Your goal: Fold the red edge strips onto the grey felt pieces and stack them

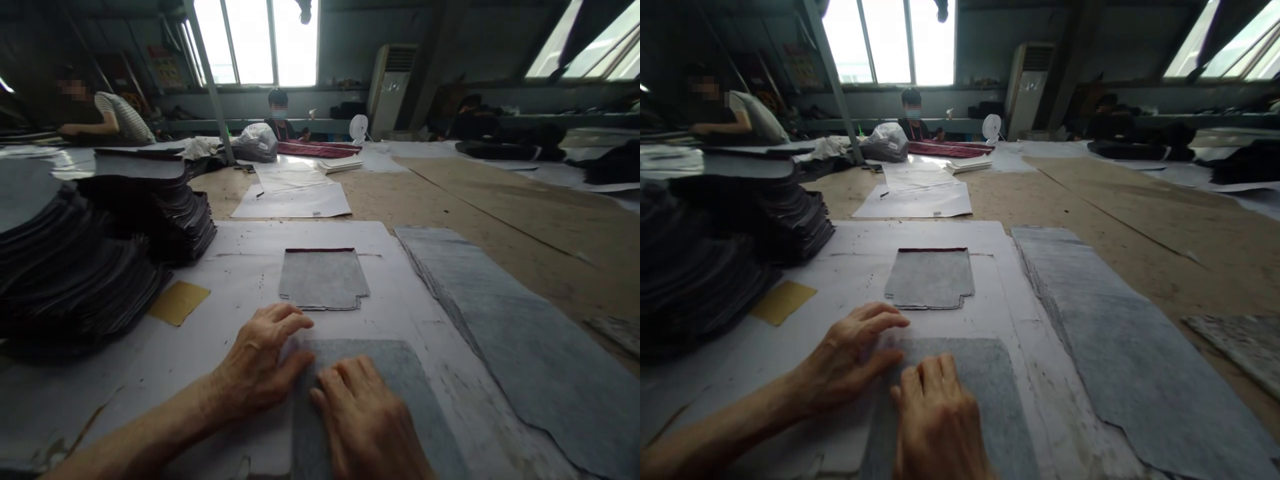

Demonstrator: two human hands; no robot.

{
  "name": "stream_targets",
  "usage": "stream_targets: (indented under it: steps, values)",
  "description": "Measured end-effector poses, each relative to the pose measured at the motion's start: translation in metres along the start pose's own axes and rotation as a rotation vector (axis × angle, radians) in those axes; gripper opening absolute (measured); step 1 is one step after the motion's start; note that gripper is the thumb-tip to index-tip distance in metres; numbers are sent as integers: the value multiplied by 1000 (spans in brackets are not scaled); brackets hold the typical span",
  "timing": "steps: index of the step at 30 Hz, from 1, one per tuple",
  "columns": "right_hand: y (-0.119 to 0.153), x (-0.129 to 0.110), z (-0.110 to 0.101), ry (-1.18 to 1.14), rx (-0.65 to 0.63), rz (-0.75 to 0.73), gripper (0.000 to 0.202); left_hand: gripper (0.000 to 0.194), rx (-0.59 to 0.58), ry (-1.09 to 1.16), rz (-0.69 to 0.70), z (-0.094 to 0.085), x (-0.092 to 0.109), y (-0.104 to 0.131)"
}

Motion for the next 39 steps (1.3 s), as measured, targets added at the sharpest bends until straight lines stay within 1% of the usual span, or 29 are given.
stream_targets:
  steps: [2,4,6,9,11,13,15,17,20,24,27,31,35,39]
  values:
    - [0,4,-6,6,-37,-17,19,23,-95,-53,-31,3,-1,-9]
    - [0,9,-11,11,-79,-37,19,21,-163,-111,-56,5,-1,-16]
    - [-2,13,-13,-6,-128,-54,20,21,-194,-128,-84,6,0,-20]
    - [-6,18,-14,-15,-153,-75,24,20,-218,-93,-106,8,1,-21]
    - [-10,20,-14,10,-151,-103,26,18,-197,-69,-96,9,-1,-20]
    - [-15,22,-15,59,-96,-131,22,14,-137,-52,-64,9,-2,-18]
    - [-20,26,-16,107,-34,-144,18,12,-53,-53,-3,9,-4,-14]
    - [-24,29,-16,125,-23,-142,22,14,2,-77,72,9,-5,-11]
    - [-27,31,-14,120,-30,-148,20,18,32,-101,153,10,-6,-8]
    - [-28,30,-15,139,13,-154,16,19,65,-109,203,8,-7,-5]
    - [-29,31,-15,124,-26,-168,17,24,114,-139,233,4,-7,0]
    - [-33,34,-12,71,-105,-224,21,25,109,-173,228,-1,-7,7]
    - [-35,35,-10,61,-132,-296,21,29,139,-224,243,-6,-5,16]
    - [-34,34,-10,86,-182,-366,25,33,88,-243,312,-8,0,26]
Point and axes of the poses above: each hand's wrist, its own y-axis away from the middle knuckle, its own z-axis out of the palm, x = y × z, the point moved 3 cm from there along -y, towards the middle knuckle, and after that the axes turned 1 degree about x, right-handed, at the moved point
